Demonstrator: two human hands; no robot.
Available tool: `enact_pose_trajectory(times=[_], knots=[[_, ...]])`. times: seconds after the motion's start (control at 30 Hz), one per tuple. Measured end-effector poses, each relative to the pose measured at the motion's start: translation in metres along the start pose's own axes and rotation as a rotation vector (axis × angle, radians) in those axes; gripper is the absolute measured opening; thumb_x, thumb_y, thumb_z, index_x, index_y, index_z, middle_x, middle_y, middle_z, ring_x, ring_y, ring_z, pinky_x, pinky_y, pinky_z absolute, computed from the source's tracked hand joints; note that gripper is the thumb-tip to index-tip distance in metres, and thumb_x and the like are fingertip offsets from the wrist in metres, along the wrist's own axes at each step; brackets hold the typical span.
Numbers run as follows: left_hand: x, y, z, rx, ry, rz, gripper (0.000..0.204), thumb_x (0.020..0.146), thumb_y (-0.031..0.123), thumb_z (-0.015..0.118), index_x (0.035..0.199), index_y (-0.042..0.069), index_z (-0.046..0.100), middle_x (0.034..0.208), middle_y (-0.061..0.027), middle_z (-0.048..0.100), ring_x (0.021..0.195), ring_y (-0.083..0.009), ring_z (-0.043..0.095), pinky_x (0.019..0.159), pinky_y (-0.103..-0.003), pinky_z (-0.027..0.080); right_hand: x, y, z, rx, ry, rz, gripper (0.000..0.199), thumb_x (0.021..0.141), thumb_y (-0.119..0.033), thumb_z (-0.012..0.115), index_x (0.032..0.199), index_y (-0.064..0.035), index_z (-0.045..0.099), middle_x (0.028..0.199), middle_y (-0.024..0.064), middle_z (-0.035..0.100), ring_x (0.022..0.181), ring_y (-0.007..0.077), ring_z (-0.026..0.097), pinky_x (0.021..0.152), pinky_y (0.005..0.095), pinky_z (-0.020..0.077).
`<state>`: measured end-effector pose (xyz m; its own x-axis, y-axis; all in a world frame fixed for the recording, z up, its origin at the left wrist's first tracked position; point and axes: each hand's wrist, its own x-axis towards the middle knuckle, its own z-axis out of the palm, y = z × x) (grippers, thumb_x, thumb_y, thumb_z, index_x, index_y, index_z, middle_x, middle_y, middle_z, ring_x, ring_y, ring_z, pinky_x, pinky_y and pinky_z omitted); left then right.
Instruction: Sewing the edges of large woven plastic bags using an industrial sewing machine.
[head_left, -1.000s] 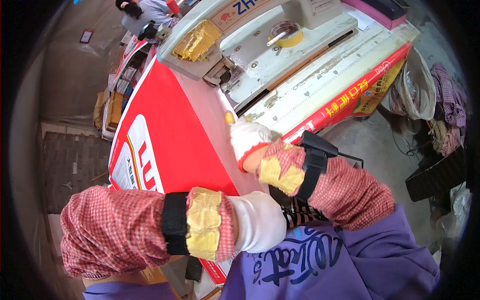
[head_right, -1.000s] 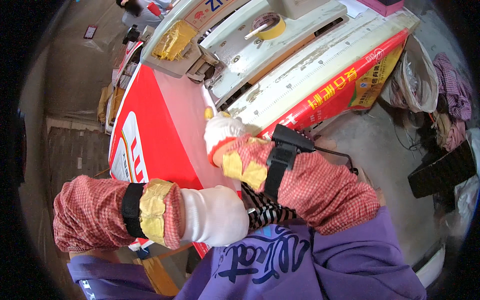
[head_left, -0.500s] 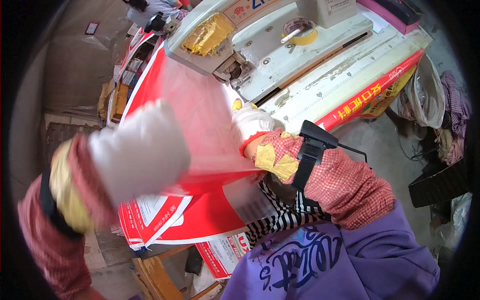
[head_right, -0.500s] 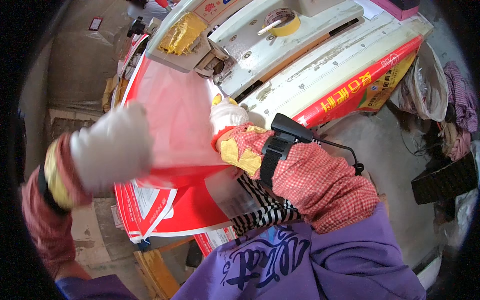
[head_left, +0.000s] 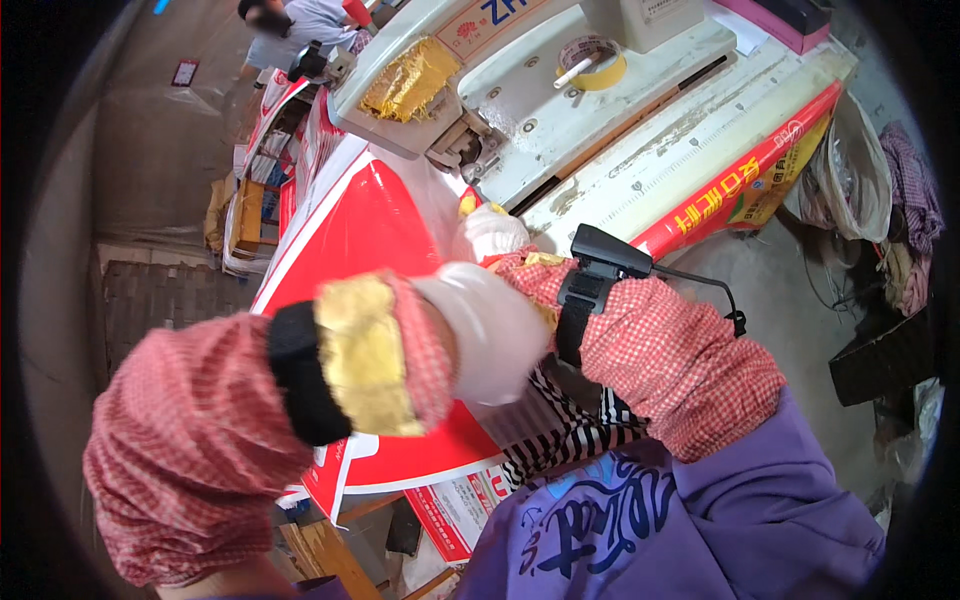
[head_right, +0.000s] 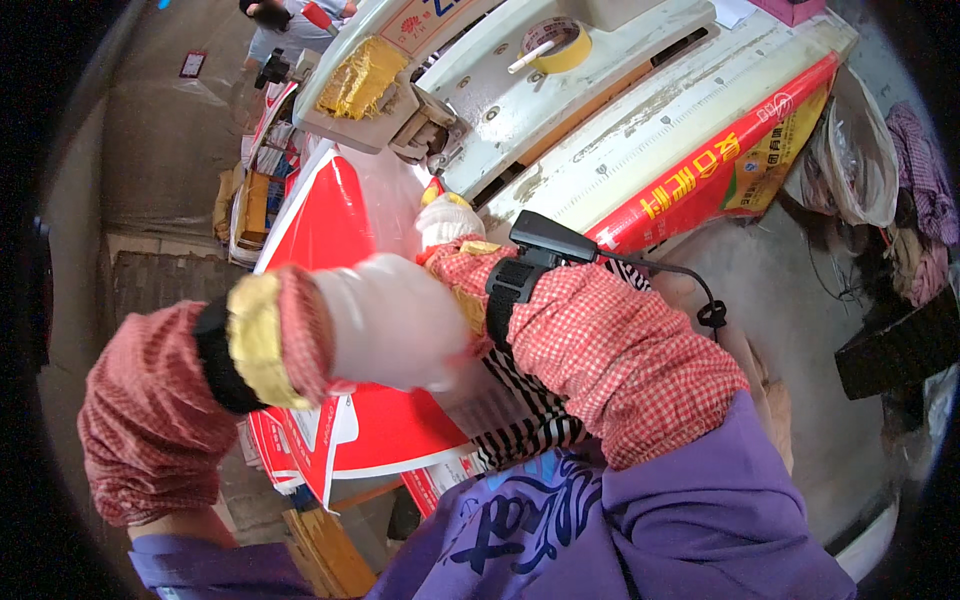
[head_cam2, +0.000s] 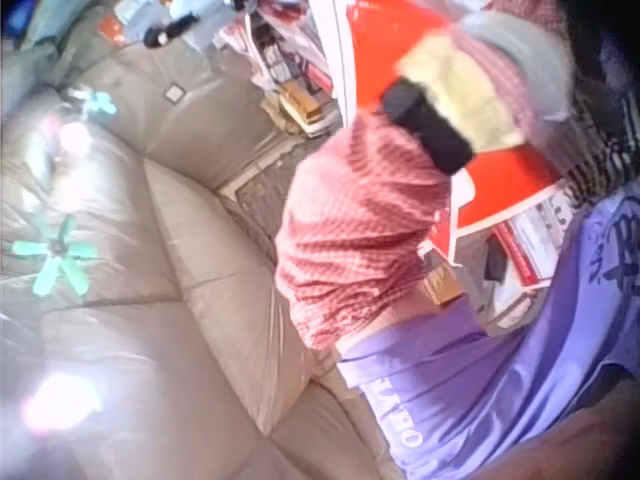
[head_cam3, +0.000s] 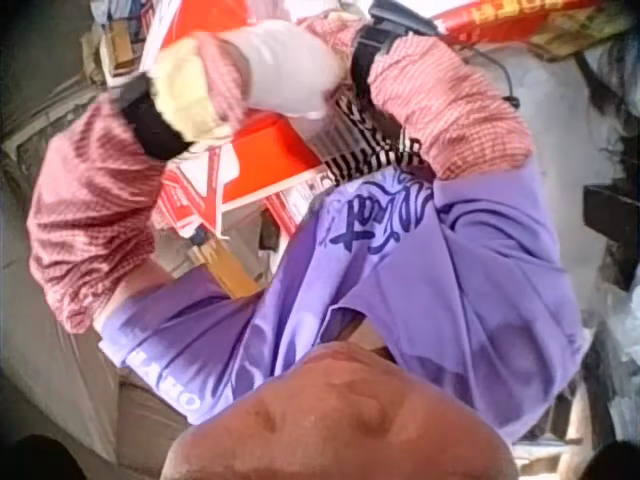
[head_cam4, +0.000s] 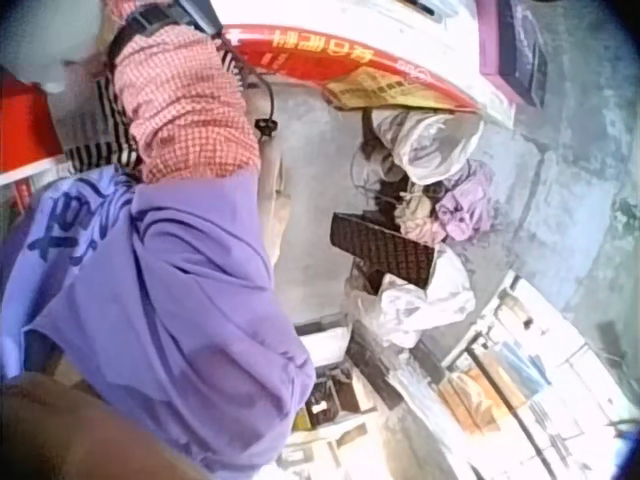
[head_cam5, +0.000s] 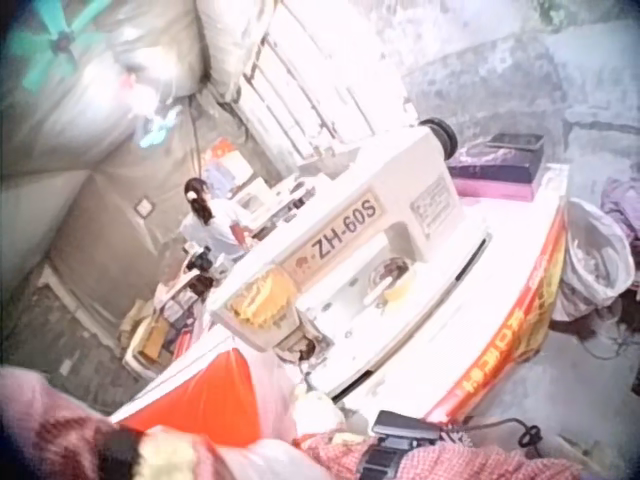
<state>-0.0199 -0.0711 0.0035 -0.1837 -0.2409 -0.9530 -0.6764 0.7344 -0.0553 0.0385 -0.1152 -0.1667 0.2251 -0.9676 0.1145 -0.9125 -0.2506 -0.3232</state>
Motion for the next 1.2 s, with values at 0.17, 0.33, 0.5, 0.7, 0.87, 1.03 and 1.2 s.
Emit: enact_pose_trajectory(times=[0.17,0.33,0.5,0.7,0.87,1.03,1.2], knots=[[-0.072,0.027,0.063,0.101,0.05,-0.023,0.02,0.069,0.017,0.059,0.085,0.007,0.067,0.064,-0.0069,0.062,0.063,-0.0235,0.063,0.053,-0.037,0.05,-0.01,-0.001,-0.005,0.162,-0.022,-0.041,0.031,0.082,-0.019,0.049,0.1,0.0036,0.057,0.076,0.012,0.06,0.07,0.0247,0.061,0.06,0.0383,0.0477],[-0.039,0.079,0.065,0.001,0.172,0.426,0.009,0.063,0.014,0.059,0.061,0.007,0.065,0.057,-0.006,0.059,0.054,-0.0237,0.059,0.047,-0.035,0.044,0.001,-0.019,0.007,0.097,-0.075,0.051,0.037,0.083,-0.023,0.049,0.108,0.004,0.053,0.079,0.0116,0.06,0.071,0.0265,0.06,0.061,0.0413,0.0469],[-0.008,0.025,0.022,0.062,0.42,0.287,0.01,0.06,0.017,0.062,0.055,0.01,0.059,0.054,-0.0077,0.054,0.054,-0.0259,0.057,0.05,-0.037,0.045,0.012,-0.029,-0.001,0.004,-0.014,0.101,0.032,0.082,-0.021,0.05,0.103,0.0019,0.055,0.077,0.011,0.06,0.07,0.0256,0.061,0.06,0.0402,0.0471],[-0.057,0.033,0.031,0.077,0.453,0.007,0.025,0.069,0.018,0.058,0.08,-0.004,0.06,0.051,-0.0088,0.052,0.05,-0.027,0.056,0.045,-0.035,0.044,0.018,-0.032,-0.001,-0.101,0.043,0.174,0.026,0.08,-0.019,0.051,0.096,-0.0006,0.057,0.075,0.0102,0.061,0.067,0.0246,0.061,0.058,0.0389,0.0472],[-0.025,0.058,0.043,0.119,0.371,0.125,0.018,0.068,0.012,0.057,0.078,-0.003,0.056,0.063,-0.0096,0.053,0.053,-0.0244,0.056,0.045,-0.035,0.045,0.027,-0.049,-0.002,-0.189,0.083,0.192,0.021,0.078,-0.018,0.052,0.091,-0.0027,0.059,0.073,0.0095,0.061,0.066,0.0238,0.061,0.056,0.0378,0.0473],[-0.019,0.039,0.04,0.087,0.582,0.021,0.01,0.071,0.016,0.058,0.076,0.007,0.059,0.064,-0.0073,0.052,0.054,-0.0243,0.057,0.047,-0.036,0.045,0.026,-0.052,0.003,-0.302,0.132,0.224,0.016,0.077,-0.016,0.053,0.085,-0.0048,0.061,0.071,0.0088,0.062,0.064,0.023,0.061,0.055,0.0367,0.0475],[-0.057,-0.049,0.004,0.021,0.368,0.006,0.017,0.07,0.021,0.061,0.085,0.013,0.058,0.062,-0.0074,0.054,0.057,-0.0233,0.058,0.05,-0.033,0.047,0.028,-0.035,0.017,-0.432,0.175,0.241,0.012,0.076,-0.014,0.054,0.079,-0.0068,0.063,0.069,0.0081,0.062,0.062,0.0221,0.061,0.053,0.0356,0.0476]])
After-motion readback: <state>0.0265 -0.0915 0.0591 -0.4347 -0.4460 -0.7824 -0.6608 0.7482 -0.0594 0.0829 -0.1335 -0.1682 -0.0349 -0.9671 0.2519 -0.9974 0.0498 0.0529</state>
